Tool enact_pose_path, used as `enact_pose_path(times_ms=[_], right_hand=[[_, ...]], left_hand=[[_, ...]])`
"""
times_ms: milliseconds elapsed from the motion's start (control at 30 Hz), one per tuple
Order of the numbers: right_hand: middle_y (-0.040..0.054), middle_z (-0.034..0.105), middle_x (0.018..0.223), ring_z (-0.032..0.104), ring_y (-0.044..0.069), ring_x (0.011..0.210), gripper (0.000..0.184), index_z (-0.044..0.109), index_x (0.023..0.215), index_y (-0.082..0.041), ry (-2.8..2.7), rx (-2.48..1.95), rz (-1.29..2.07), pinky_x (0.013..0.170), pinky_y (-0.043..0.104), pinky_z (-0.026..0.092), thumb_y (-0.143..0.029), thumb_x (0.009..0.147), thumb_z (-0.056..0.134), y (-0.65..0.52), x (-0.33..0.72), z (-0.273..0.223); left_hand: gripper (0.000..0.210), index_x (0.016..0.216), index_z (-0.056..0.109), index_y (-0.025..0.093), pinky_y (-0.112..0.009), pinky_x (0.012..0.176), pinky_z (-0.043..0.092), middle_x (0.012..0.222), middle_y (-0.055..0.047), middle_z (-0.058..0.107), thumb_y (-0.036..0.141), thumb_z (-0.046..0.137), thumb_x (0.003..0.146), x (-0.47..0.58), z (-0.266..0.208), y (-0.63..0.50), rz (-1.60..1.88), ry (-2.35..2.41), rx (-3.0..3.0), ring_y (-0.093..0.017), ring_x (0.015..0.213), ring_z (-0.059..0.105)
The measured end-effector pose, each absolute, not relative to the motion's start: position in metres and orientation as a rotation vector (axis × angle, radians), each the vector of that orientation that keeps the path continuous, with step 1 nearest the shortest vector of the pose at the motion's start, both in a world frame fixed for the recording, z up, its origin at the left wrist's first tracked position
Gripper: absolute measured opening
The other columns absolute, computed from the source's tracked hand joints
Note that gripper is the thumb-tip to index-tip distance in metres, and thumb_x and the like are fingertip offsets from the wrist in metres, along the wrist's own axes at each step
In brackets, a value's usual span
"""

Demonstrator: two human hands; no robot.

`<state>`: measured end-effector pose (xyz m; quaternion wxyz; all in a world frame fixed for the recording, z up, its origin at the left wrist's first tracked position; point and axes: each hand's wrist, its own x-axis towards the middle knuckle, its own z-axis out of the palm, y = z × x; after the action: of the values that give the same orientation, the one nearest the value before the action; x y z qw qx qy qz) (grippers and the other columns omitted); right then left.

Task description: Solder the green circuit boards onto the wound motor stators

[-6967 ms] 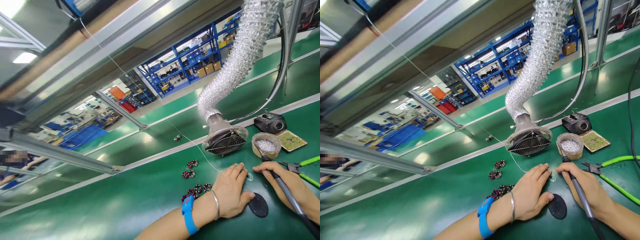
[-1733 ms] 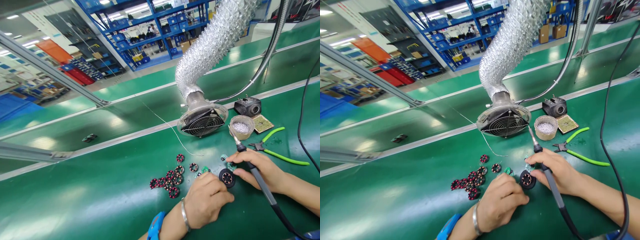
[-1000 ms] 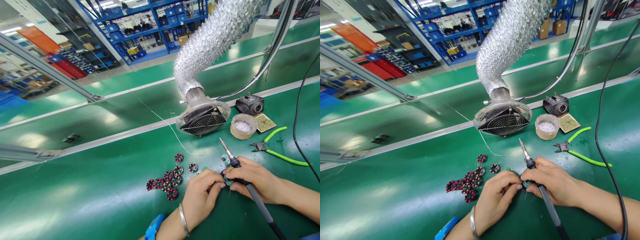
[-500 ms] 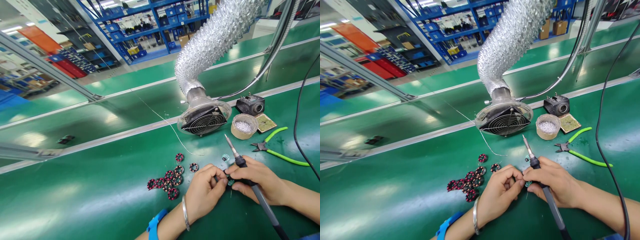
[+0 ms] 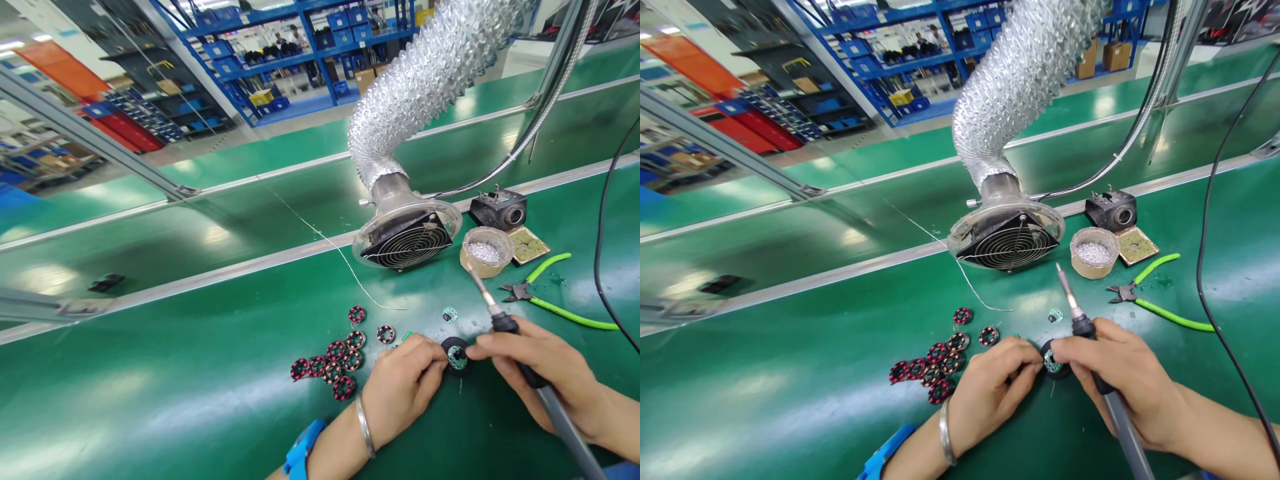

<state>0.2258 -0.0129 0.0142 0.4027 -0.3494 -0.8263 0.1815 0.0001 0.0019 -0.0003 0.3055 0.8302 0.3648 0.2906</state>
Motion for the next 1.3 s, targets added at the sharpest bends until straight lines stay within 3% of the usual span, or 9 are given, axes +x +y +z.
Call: enact_pose_path(times_ms=[167, 300, 433, 1300], right_hand=[[0.0075, 0.066, 0.084, 0.064, 0.023, 0.072, 0.053, 0.046, 0.139, -0.023, -2.051, -0.954, 0.439, 0.058, 0.036, 0.053, -0.011, 0.087, 0.05, -0.034, 0.232, 0.034], [0.0065, 0.066, 0.075, 0.065, 0.024, 0.065, 0.03, 0.059, 0.116, -0.025, -1.955, -1.074, 0.399, 0.052, 0.036, 0.051, -0.017, 0.09, 0.047, -0.046, 0.229, 0.037], [0.0036, 0.066, 0.068, 0.066, 0.022, 0.063, 0.016, 0.059, 0.099, -0.022, -1.959, -1.073, 0.308, 0.05, 0.033, 0.048, -0.016, 0.09, 0.047, -0.045, 0.222, 0.035], [0.0044, 0.066, 0.07, 0.067, 0.022, 0.065, 0.018, 0.058, 0.1, -0.022, -1.997, -1.088, 0.357, 0.053, 0.034, 0.051, -0.012, 0.087, 0.05, -0.048, 0.219, 0.034]], left_hand=[[0.015, 0.097, 0.06, 0.019, -0.022, 0.073, 0.052, 0.088, -0.004, 0.069, 0.011, 0.048, 0.092, -0.002, -0.001, 0.001, 0.732, 0.925, 2.31, -0.015, 0.082, 0.065], [0.015, 0.099, 0.059, 0.02, -0.022, 0.073, 0.053, 0.089, -0.003, 0.069, 0.013, 0.047, 0.094, -0.003, -0.003, 0.001, 0.77, 0.919, 2.349, -0.014, 0.083, 0.066], [0.014, 0.1, 0.058, 0.02, -0.021, 0.072, 0.054, 0.089, -0.002, 0.069, 0.011, 0.048, 0.094, -0.003, -0.004, 0.001, 0.808, 0.9, 2.365, -0.014, 0.082, 0.066], [0.014, 0.099, 0.059, 0.018, -0.02, 0.073, 0.054, 0.089, -0.003, 0.069, 0.009, 0.05, 0.092, -0.004, -0.006, 0.002, 0.816, 0.882, 2.357, -0.013, 0.082, 0.066]])
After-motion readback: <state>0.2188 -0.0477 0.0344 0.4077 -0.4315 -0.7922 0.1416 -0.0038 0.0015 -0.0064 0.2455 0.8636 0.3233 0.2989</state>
